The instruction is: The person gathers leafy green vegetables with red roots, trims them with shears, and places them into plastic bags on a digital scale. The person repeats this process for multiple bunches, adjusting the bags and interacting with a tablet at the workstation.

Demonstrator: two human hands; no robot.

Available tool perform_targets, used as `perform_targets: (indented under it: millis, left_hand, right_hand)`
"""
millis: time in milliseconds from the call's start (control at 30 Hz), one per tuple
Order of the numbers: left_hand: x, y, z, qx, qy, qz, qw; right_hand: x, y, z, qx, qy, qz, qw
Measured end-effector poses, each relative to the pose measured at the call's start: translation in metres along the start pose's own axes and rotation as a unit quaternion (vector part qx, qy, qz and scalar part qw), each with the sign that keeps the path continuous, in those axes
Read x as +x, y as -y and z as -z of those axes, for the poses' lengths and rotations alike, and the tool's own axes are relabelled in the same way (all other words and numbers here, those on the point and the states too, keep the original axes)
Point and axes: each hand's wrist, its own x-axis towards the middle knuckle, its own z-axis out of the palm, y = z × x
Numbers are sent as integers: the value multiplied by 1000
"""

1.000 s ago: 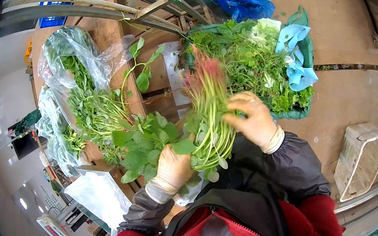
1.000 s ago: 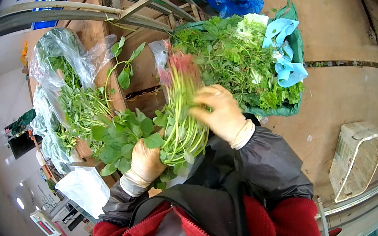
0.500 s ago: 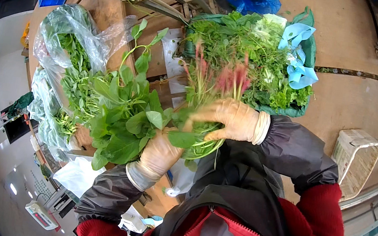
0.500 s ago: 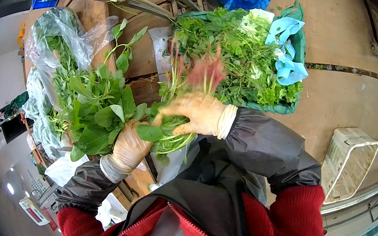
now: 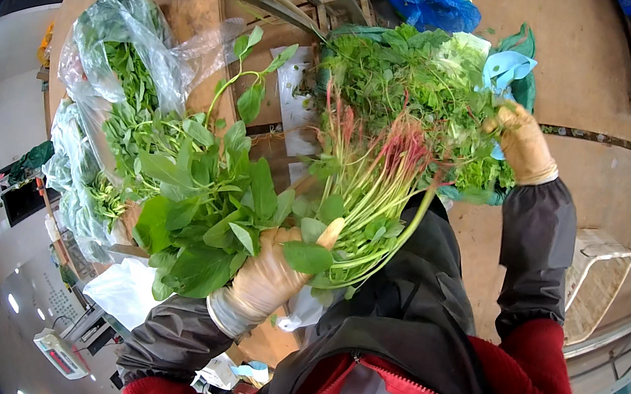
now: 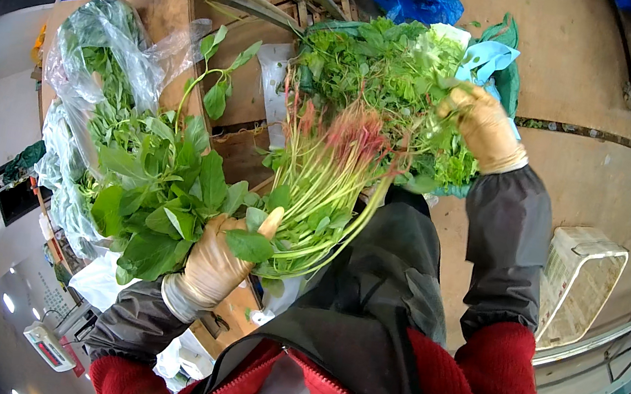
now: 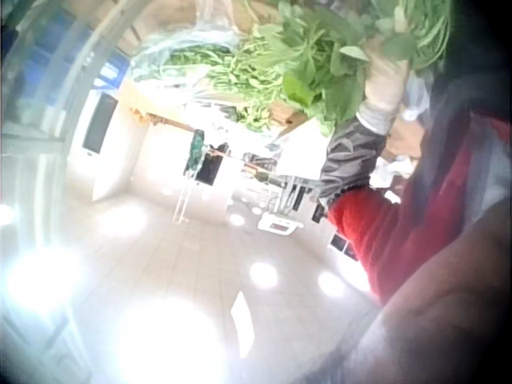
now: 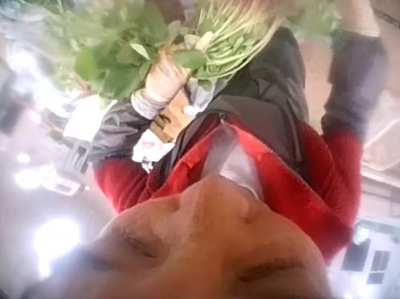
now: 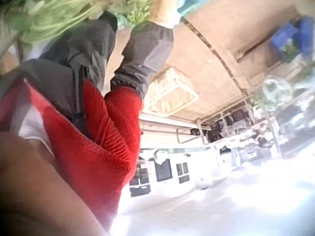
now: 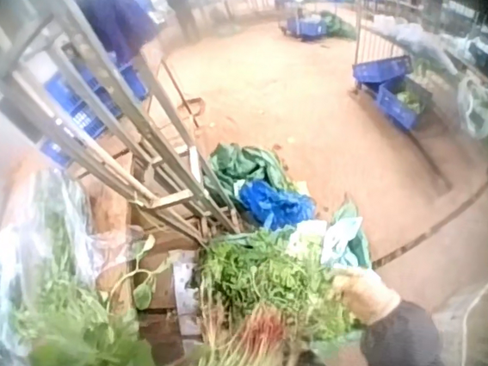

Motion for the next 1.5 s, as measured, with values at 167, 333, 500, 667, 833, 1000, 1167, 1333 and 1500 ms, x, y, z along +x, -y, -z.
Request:
perform_targets:
  millis: [167,333,500,667,833,1000,1167,1333,1500]
  left_hand:
    - [2,5,3,-17,28,7,999]
    - [-1,1,-5,-38,15,14,999]
    - [5,4,0,-14,-12,20,1000]
    - [11,5,-1,-9,-7,25,1000]
    - [12,4,3,-80,-25,42,996]
    - [8,5,3,-69,-8,55,996]
    - [18,3,-8,-100,-46,54,992]
    - [21,2,-15,-89,-76,127,985]
    - [20,-2,-18,-74,-80,109,988]
  right_hand:
    - [27,-6,32,-786,-156,115,588]
    - [-20,-8,-118,-470,249,153,833]
    - [-35,-35,-130,-562,308,274,717]
    - [-41,-57,-144,-423,331,159,828]
    - [-24,-36,-108,-541,205,257,774]
    - [-11,-12,-56,-710,-42,266,651]
    - [-75,-52,-124,-503,167,194,825]
    - [-83,-48,-132,-604,146,37,783]
    - [-71,-60,-129,-530,141,157,821]
